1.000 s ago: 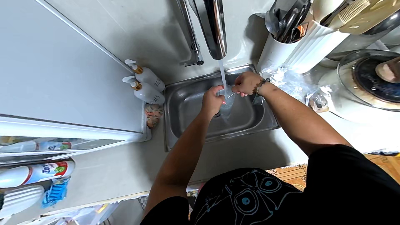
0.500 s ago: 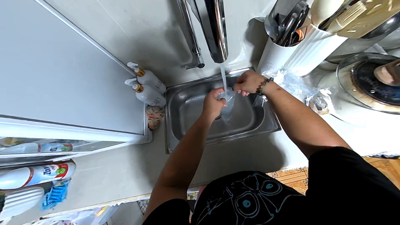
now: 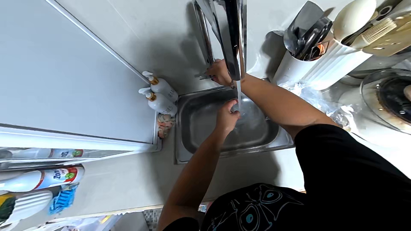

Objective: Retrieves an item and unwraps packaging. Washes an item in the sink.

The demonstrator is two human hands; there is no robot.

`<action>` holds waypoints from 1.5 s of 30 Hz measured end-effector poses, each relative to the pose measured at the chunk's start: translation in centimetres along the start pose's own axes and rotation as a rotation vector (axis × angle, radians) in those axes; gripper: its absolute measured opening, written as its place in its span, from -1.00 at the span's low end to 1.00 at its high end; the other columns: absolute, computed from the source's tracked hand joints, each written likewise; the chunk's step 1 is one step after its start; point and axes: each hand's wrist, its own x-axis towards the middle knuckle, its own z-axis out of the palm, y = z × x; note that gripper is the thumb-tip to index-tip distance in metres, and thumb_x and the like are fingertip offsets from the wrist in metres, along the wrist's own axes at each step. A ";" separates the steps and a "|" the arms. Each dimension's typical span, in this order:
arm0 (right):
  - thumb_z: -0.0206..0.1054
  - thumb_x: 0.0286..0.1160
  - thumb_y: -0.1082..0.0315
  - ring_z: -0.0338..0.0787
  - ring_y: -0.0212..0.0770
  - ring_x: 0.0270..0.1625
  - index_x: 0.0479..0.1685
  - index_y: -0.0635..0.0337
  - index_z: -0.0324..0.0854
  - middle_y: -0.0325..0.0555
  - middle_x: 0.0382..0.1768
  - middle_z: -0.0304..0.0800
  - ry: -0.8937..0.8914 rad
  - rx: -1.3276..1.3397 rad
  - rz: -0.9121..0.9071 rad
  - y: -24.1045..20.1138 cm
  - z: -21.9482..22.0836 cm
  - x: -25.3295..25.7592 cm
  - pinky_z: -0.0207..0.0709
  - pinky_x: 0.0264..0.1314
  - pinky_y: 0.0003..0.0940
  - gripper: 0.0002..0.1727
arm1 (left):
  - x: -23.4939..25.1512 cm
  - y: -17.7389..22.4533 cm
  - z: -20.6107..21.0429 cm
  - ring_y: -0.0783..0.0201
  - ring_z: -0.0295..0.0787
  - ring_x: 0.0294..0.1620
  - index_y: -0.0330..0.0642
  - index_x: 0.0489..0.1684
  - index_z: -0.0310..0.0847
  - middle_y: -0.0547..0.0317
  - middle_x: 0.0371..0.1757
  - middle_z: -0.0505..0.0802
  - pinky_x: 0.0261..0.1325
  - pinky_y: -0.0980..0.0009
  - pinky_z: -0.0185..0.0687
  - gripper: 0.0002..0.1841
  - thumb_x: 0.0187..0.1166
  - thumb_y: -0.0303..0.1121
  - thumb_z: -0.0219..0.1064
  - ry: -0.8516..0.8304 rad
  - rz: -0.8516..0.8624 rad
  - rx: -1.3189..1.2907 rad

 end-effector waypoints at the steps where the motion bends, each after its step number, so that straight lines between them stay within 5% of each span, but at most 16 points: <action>1: 0.46 0.32 0.30 0.77 0.16 0.28 0.08 -0.04 0.89 0.00 0.08 0.92 -0.060 -0.056 -0.013 -0.4 -0.5 0.3 0.47 0.39 0.28 -0.68 | 0.0 0.0 -0.1 0.18 0.88 -0.07 -0.22 0.51 0.58 0.01 0.63 0.59 -0.03 0.23 0.85 -0.49 0.53 -0.69 0.27 -0.003 0.002 0.004; 4: 0.42 0.36 0.29 0.80 0.14 0.19 0.03 -0.10 0.89 -0.06 -0.06 0.93 -0.088 -0.187 -0.052 -1.5 -1.5 0.6 0.53 0.18 0.23 -0.72 | 0.0 -0.2 -0.2 0.20 0.89 -0.12 -0.21 0.49 0.60 0.01 0.59 0.62 -0.06 0.24 0.86 -0.50 0.54 -0.68 0.27 -0.004 0.021 0.015; 9: 0.32 0.47 0.25 0.80 0.11 0.13 0.02 -0.01 0.88 -0.04 -0.14 0.92 -0.120 -0.276 -0.120 -3.3 -2.9 0.9 0.52 0.13 0.12 -0.73 | 0.0 -0.6 -0.1 0.24 0.85 -0.23 -0.21 0.49 0.62 0.01 0.50 0.69 -0.12 0.26 0.83 -0.50 0.52 -0.66 0.28 0.003 0.055 0.022; 13: 0.35 0.54 0.14 0.79 0.12 0.24 0.28 -0.07 0.81 0.01 0.00 0.91 -0.188 -0.258 -0.088 -3.4 -2.4 0.9 0.53 0.27 0.11 -0.63 | -0.1 -0.8 -0.1 0.29 0.81 -0.31 -0.20 0.51 0.60 0.00 0.43 0.73 -0.15 0.29 0.80 -0.51 0.56 -0.64 0.24 -0.002 0.050 0.028; 16: 0.28 0.62 0.08 0.86 0.15 0.08 0.31 -0.19 0.80 0.06 -0.09 0.92 -0.110 -0.222 -0.098 -3.6 -2.0 0.8 0.59 0.14 0.14 -0.63 | -0.4 -0.5 -0.4 0.30 0.81 -0.32 -0.21 0.53 0.58 -0.01 0.43 0.72 -0.14 0.31 0.81 -0.53 0.62 -0.63 0.17 -0.007 0.035 0.016; 20: 0.20 0.70 0.03 0.81 0.14 0.22 0.45 -0.34 0.70 0.02 0.10 0.88 -0.360 -0.230 0.061 -5.0 -3.5 1.6 0.55 0.26 0.21 -0.60 | -0.5 -0.3 -0.5 0.28 0.84 -0.31 -0.22 0.52 0.58 -0.03 0.41 0.74 -0.14 0.29 0.82 -0.53 0.63 -0.64 0.15 -0.003 0.038 -0.004; 33: 0.26 0.66 0.09 0.80 0.15 0.24 0.51 -0.48 0.64 -0.06 0.18 0.87 -0.594 -0.210 0.118 -6.8 -7.4 3.2 0.55 0.25 0.30 -0.55 | -0.4 -0.3 -0.6 0.26 0.84 -0.26 -0.19 0.53 0.58 -0.01 0.47 0.70 -0.14 0.30 0.83 -0.51 0.59 -0.65 0.19 -0.038 0.027 -0.038; 38: 0.14 0.77 0.16 0.75 0.25 0.31 0.68 -0.35 0.49 0.04 0.28 0.81 -0.658 -0.249 0.031 -7.7 -7.5 3.3 0.53 0.26 0.33 -0.49 | -0.2 -0.3 -0.4 0.27 0.83 -0.28 -0.21 0.53 0.58 -0.02 0.45 0.71 -0.14 0.31 0.81 -0.50 0.58 -0.66 0.19 -0.040 0.035 -0.050; 45: 0.12 0.79 0.22 0.77 0.23 0.29 0.65 -0.30 0.53 0.05 0.23 0.83 -0.660 -0.244 0.043 -8.7 -8.1 3.4 0.53 0.27 0.30 -0.51 | -0.3 -0.3 -0.6 0.30 0.83 -0.27 -0.19 0.52 0.58 0.03 0.56 0.64 -0.16 0.33 0.82 -0.50 0.57 -0.67 0.19 -0.040 0.042 -0.043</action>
